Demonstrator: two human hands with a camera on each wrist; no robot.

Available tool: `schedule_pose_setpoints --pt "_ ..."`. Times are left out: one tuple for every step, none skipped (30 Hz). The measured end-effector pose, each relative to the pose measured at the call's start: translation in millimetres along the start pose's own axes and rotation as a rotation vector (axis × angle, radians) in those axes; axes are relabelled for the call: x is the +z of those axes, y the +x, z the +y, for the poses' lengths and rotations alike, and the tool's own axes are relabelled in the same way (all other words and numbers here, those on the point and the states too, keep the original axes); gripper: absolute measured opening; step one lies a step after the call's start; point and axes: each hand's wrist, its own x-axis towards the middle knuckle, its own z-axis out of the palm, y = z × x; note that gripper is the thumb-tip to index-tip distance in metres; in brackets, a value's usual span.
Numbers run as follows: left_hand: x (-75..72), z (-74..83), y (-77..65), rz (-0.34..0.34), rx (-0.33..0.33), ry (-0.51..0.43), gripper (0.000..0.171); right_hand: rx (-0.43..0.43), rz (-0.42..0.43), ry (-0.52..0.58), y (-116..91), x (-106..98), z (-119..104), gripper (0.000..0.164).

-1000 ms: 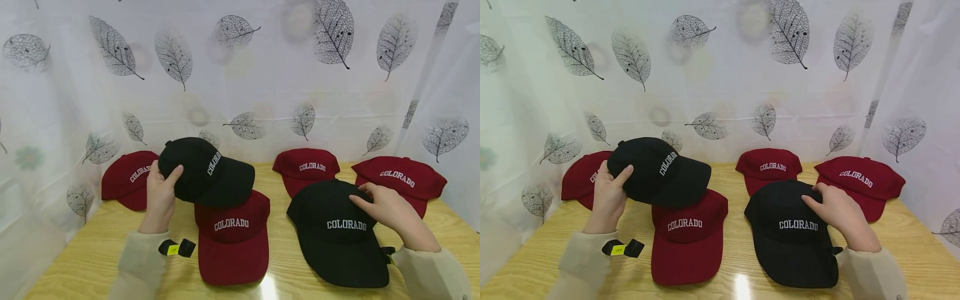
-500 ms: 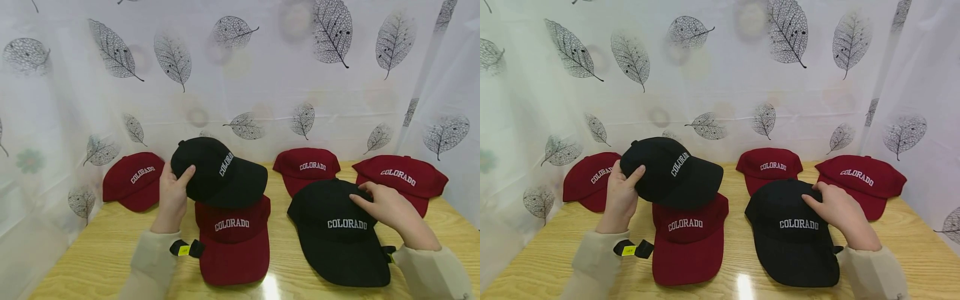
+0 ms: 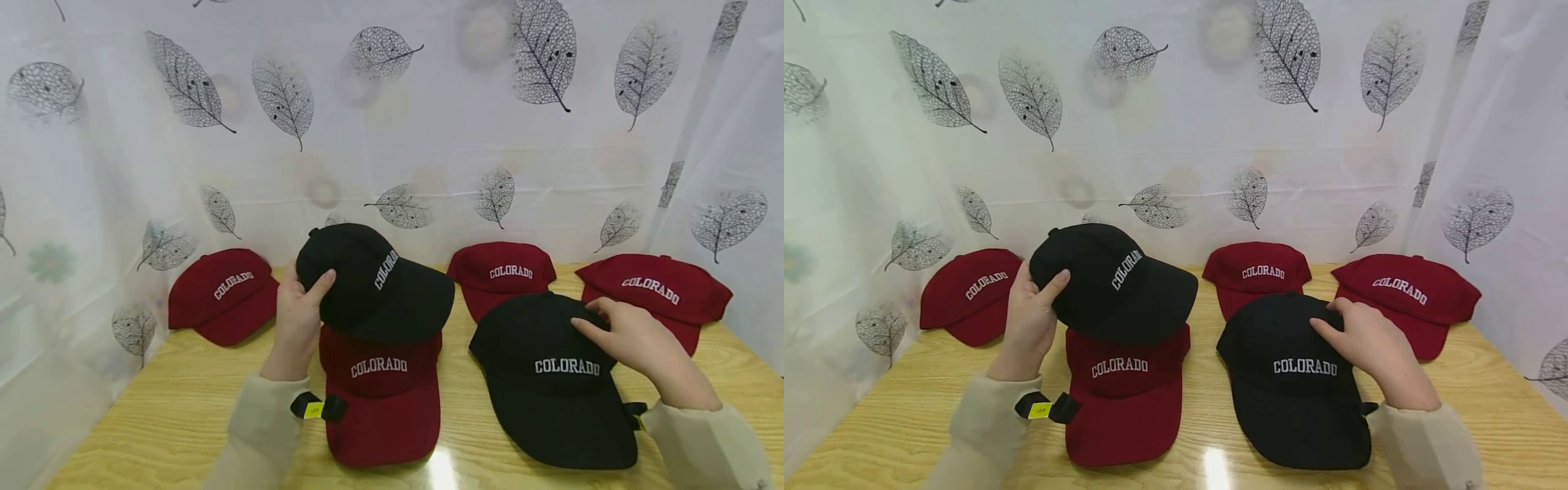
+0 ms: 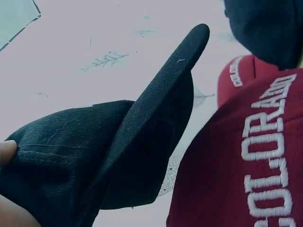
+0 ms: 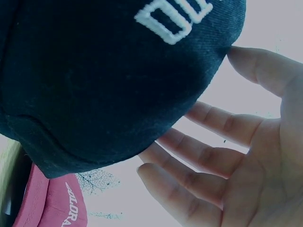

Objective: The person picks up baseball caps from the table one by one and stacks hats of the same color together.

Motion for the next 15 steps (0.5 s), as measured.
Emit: schedule_pose_setpoints --pt "1.3 0.0 -0.1 0.0 0.001 -0.002 0.032 0.001 0.0 0.0 0 0 0 0.063" --pt "2.5 0.0 -0.3 0.0 0.003 -0.005 0.031 0.003 -0.001 0.0 0 0 0 0.063" --pt "3.7 0.0 -0.5 0.0 0.005 -0.01 0.03 0.004 -0.002 0.001 0 0 0 0.063" --pt "4.8 0.0 -0.6 0.001 0.005 -0.014 0.03 0.004 -0.002 0.001 0 0 0 0.063" --pt "5.9 0.0 -0.8 0.001 0.006 -0.016 0.029 0.005 -0.002 0.001 0 0 0 0.063" --pt "6.9 0.0 -1.0 0.001 0.005 -0.018 0.029 0.005 -0.002 0.001 0 0 0 0.063" --pt "7.9 0.0 -1.3 0.002 0.005 -0.021 0.028 0.005 -0.002 0.001 0 0 0 0.063" --pt "8.9 0.0 -1.7 0.002 0.003 -0.026 0.028 0.005 -0.003 0.002 0 0 0 0.063" --pt "9.8 -0.3 -1.9 0.001 0.003 -0.029 0.028 0.005 -0.002 0.002 0 0 0 0.063" --pt "10.6 -0.6 -2.3 0.0 0.003 -0.031 0.027 0.005 -0.003 0.003 0 0 0 0.063" --pt "11.5 -0.9 -2.5 -0.002 0.002 -0.027 0.028 0.004 -0.003 0.003 0 -1 0 0.063" --pt "12.4 -1.3 -2.7 -0.006 0.002 -0.026 0.029 0.004 -0.003 0.004 0 -1 0 0.063" --pt "13.4 -1.7 -3.1 -0.01 0.002 -0.024 0.029 0.003 -0.003 0.004 0 -1 0 0.063" --pt "14.5 -2.1 -3.4 -0.014 0.003 -0.024 0.029 0.003 -0.003 0.003 0 -1 0 0.063" --pt "15.7 -2.4 -3.7 -0.017 0.004 -0.022 0.03 0.003 -0.003 0.002 0 -1 1 0.063"
